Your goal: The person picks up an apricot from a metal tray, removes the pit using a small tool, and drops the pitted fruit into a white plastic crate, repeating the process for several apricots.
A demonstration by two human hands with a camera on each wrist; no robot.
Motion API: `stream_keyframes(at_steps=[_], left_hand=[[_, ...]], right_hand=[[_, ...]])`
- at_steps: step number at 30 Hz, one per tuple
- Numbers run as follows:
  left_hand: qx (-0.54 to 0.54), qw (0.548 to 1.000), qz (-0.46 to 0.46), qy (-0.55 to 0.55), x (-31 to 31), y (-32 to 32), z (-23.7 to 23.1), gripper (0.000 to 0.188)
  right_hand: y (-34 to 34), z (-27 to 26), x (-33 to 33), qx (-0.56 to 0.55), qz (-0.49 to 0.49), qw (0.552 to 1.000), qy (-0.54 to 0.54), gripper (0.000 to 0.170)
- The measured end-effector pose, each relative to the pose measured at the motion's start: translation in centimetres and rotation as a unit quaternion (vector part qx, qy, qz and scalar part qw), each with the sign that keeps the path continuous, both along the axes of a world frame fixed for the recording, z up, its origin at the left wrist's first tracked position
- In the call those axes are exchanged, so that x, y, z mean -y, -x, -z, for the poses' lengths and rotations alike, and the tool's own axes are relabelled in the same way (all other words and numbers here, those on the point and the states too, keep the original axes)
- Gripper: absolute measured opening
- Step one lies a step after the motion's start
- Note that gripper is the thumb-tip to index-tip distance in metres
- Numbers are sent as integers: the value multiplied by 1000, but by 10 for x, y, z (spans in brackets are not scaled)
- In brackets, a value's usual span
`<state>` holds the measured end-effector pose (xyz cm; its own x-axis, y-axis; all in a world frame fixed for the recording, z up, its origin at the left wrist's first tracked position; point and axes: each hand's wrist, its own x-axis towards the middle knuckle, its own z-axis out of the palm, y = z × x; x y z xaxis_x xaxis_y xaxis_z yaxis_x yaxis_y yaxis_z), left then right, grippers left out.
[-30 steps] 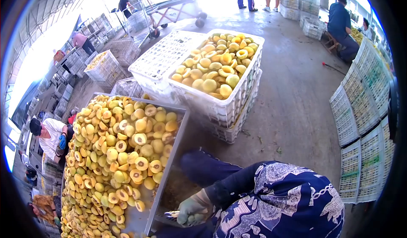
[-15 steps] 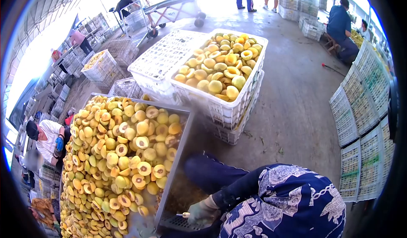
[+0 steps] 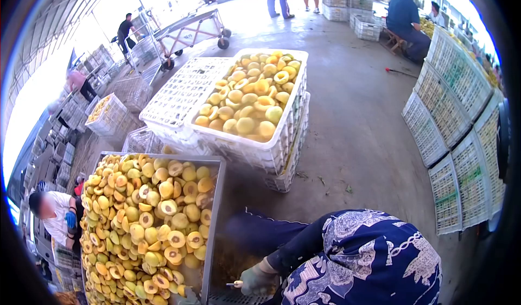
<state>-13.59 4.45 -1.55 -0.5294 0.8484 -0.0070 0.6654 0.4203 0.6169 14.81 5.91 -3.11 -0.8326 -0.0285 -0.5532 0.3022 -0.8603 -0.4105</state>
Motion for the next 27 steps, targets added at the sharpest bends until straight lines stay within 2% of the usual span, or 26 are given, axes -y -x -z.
stream_keyframes(at_steps=[2,5,7,8,11,13,14,15,16,17,18,19,20,21,22,23,25,26,27], left_hand=[[27,998,9,-63,-1,-10,-13,53],[83,986,45,-139,10,-27,-34,52],[119,975,84,-166,23,-44,-43,51],[136,969,110,-175,31,-53,-46,51],[170,948,189,-189,52,-80,-48,50],[182,936,227,-198,55,-99,-45,49],[191,939,213,-190,58,-114,-51,53],[198,946,188,-176,61,-127,-55,57],[229,922,205,-234,62,-127,-42,58],[305,881,225,-282,64,-148,-60,62],[338,865,183,-323,64,-147,-48,58],[453,787,215,-361,64,-160,-58,58],[485,781,141,-367,63,-161,-48,57],[573,719,124,-373,65,-166,-43,59],[562,720,107,-391,64,-175,-43,58],[501,763,69,-401,63,-182,-47,59],[484,761,21,-432,64,-188,-44,60],[567,684,-7,-459,63,-188,-47,59],[563,685,-12,-461,65,-184,-47,59]], right_hand=[[-1,0,-2,-5,-23,1000,21,18],[-1,-21,-6,-34,-15,999,-26,13],[-1,-47,-9,14,15,979,-202,26],[9,-46,-11,26,52,970,-236,28],[12,-65,-21,48,117,974,-187,46],[17,-56,-28,24,135,970,-203,57],[25,-39,-28,-15,157,956,-246,57],[17,-47,-27,-39,164,953,-252,52],[29,-26,-26,-96,233,936,-244,40],[28,-33,-24,-232,349,799,-432,27],[21,-37,-25,-137,216,956,-142,22],[7,-62,-17,-138,247,948,-145,27],[1,-71,-16,-109,243,949,-170,29],[3,-72,-11,-81,245,945,-200,31],[12,-63,-3,-116,282,934,-185,33],[18,-54,3,-149,323,919,-171,35],[6,-78,7,-159,289,923,-196,34],[3,-84,6,-92,212,936,-266,33],[1,-85,7,-24,132,933,-333,32]])
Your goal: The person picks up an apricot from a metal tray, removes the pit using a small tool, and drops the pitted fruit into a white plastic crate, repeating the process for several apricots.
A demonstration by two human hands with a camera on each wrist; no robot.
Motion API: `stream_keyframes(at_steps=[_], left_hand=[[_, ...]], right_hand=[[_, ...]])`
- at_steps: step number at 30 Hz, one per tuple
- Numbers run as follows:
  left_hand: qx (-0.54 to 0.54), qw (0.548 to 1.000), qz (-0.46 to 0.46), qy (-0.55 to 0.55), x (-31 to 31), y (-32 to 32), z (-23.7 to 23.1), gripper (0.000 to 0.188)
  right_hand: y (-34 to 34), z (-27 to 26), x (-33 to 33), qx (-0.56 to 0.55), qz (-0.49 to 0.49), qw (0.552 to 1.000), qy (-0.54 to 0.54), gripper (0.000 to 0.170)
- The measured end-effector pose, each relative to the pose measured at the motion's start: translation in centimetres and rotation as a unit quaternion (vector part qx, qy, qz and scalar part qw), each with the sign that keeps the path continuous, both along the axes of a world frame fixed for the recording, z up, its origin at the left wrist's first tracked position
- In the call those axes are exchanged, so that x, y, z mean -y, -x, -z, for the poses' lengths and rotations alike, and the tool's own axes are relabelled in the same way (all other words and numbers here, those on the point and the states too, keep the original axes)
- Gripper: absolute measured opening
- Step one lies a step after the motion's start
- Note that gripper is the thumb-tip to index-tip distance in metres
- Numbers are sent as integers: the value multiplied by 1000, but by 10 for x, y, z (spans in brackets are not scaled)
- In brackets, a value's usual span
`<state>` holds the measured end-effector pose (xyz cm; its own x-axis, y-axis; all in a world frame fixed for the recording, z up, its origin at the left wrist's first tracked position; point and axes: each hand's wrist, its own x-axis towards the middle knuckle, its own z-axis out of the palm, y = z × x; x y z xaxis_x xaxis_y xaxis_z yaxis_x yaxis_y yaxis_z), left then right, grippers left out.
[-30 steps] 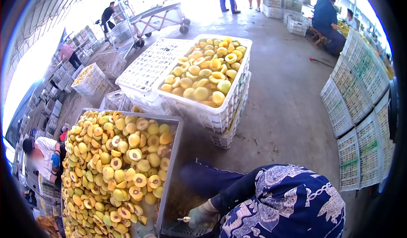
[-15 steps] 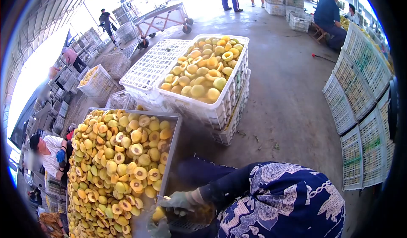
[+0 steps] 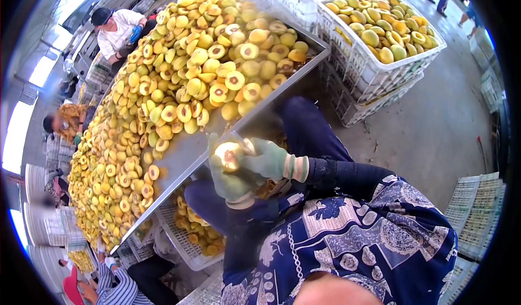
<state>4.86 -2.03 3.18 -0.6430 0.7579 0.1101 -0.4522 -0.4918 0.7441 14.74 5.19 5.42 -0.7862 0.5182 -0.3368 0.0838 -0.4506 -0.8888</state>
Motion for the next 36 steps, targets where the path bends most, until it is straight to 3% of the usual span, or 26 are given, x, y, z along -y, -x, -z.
stream_keyframes(at_steps=[1,2,4,6,7,8,10,11,12,13,14,15,16,18,20,21,22,30,31,32,33,34,35,36], left_hand=[[14,1000,13,-7,3,4,0,59],[30,999,28,-14,4,4,-2,59],[25,1000,-7,-9,1,2,-6,60],[34,997,68,-22,3,4,-10,60],[27,998,59,-13,2,2,-11,60],[21,999,46,11,1,-1,-9,60],[-125,987,46,86,3,2,-3,61],[-211,971,34,109,5,7,8,61],[-333,926,113,135,4,7,-18,59],[-290,937,96,168,9,5,-14,57],[-382,909,92,137,14,10,-13,58],[-523,839,75,129,17,15,-19,59],[-559,824,48,83,18,21,-10,59],[-422,892,50,156,13,16,-7,56],[-344,918,47,194,10,11,-4,53],[-330,922,47,198,4,10,-3,52],[-324,923,44,202,2,8,-4,50],[-276,939,13,203,-13,3,1,39],[-277,940,-1,197,-15,3,2,38],[-292,938,-23,187,-21,0,5,36],[-343,920,-81,174,-29,-3,12,35],[-383,900,-130,162,-38,-7,17,34],[-14,974,-117,195,-38,-37,-36,39],[-42,980,-91,172,-38,-33,-38,45]], right_hand=[[1,12,4,-13,23,992,-124,33],[-1,10,5,-13,19,992,-122,33],[-7,6,4,84,-51,949,-299,37],[-7,8,5,66,-45,948,-309,39],[-5,4,3,13,-11,990,-141,37],[-3,1,0,-40,25,998,30,36],[5,13,-5,-103,63,988,97,33],[4,17,-8,-105,28,992,70,32],[2,23,-12,-102,8,994,34,32],[14,55,-13,-109,55,988,-89,31],[6,35,-12,-75,50,994,-68,32],[22,55,-13,-73,24,995,-59,33],[20,46,-11,-96,60,989,-92,31],[27,48,-15,-66,57,987,-138,30],[16,30,-15,-67,51,992,-93,33],[-2,4,-13,-60,13,998,31,32],[-2,9,-15,-71,12,996,43,33],[-2,12,-16,-60,73,995,-27,38],[3,22,-20,-21,65,996,-49,40],[-4,10,-20,-24,66,998,0,40],[8,24,-16,-58,140,985,-78,38],[5,17,-16,-56,172,979,-90,35],[21,36,-14,-179,184,966,20,31],[19,24,-11,-158,182,967,85,26]])
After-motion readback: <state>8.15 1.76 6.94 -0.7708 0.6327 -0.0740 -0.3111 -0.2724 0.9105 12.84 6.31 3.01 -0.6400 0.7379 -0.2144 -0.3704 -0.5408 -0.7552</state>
